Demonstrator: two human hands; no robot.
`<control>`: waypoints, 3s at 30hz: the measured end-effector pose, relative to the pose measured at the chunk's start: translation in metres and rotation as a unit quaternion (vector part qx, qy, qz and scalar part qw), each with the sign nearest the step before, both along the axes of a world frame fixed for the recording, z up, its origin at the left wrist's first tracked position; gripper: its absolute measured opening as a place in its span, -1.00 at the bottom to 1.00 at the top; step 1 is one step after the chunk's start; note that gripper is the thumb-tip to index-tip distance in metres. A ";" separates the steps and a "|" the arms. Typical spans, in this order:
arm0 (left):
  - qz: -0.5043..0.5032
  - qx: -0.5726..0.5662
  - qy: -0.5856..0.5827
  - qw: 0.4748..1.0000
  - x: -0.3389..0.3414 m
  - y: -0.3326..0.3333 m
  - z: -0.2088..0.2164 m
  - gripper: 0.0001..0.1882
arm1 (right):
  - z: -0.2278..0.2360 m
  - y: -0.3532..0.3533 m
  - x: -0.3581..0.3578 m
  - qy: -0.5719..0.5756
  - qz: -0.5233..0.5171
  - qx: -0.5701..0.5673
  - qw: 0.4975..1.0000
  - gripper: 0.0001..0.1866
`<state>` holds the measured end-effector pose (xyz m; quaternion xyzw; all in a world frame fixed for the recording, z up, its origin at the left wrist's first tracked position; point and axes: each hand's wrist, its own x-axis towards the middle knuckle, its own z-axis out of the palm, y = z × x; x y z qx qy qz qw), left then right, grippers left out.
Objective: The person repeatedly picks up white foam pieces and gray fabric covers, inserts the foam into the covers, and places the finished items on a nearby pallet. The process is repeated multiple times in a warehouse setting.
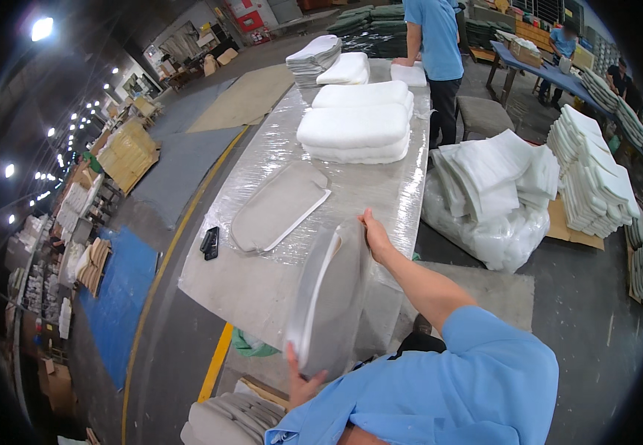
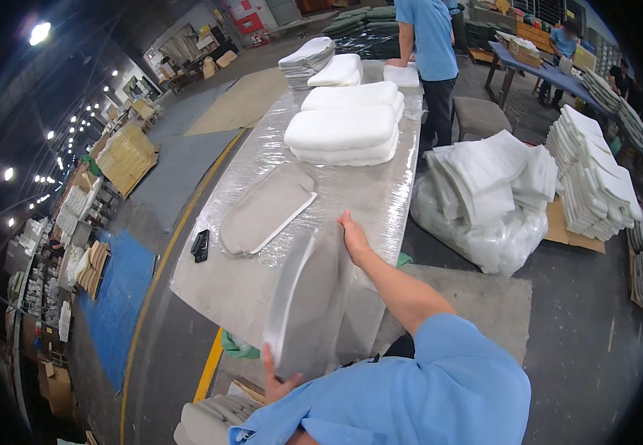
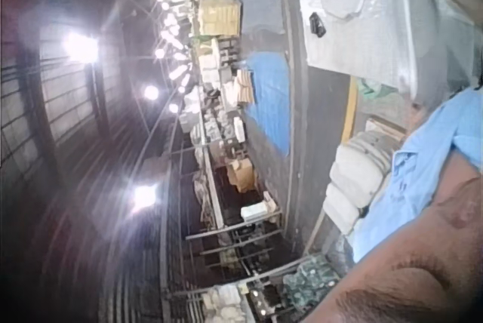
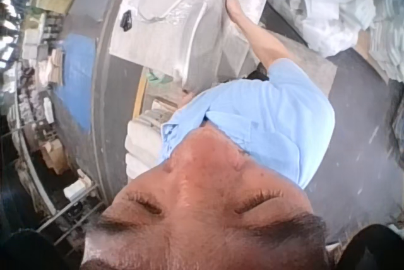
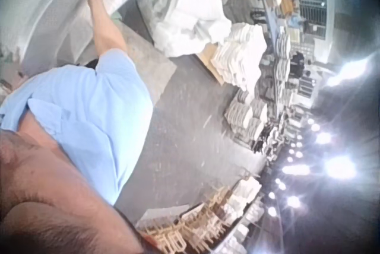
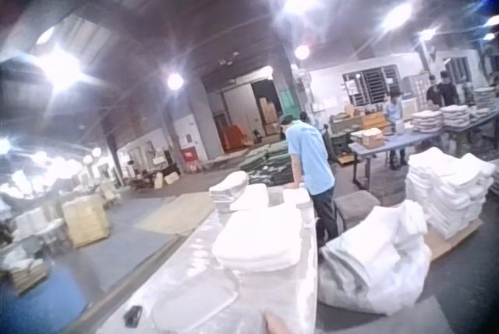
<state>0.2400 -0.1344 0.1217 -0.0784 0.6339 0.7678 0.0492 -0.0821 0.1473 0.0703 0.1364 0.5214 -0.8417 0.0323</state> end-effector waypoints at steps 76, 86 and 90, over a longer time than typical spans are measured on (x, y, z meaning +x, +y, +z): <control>-0.016 -0.237 0.171 0.956 -0.318 0.115 -0.054 -0.91 | -0.043 -0.013 -0.027 -0.042 0.230 -0.074 0.969 -0.38; -0.134 0.096 0.198 0.966 -0.319 0.106 0.036 -0.90 | -0.007 -0.022 -0.032 -0.019 0.069 -0.239 0.968 -0.26; -0.152 -0.038 0.405 0.901 -0.257 0.081 0.120 -0.90 | 0.118 -0.035 -0.024 0.032 0.098 -0.239 0.966 -0.26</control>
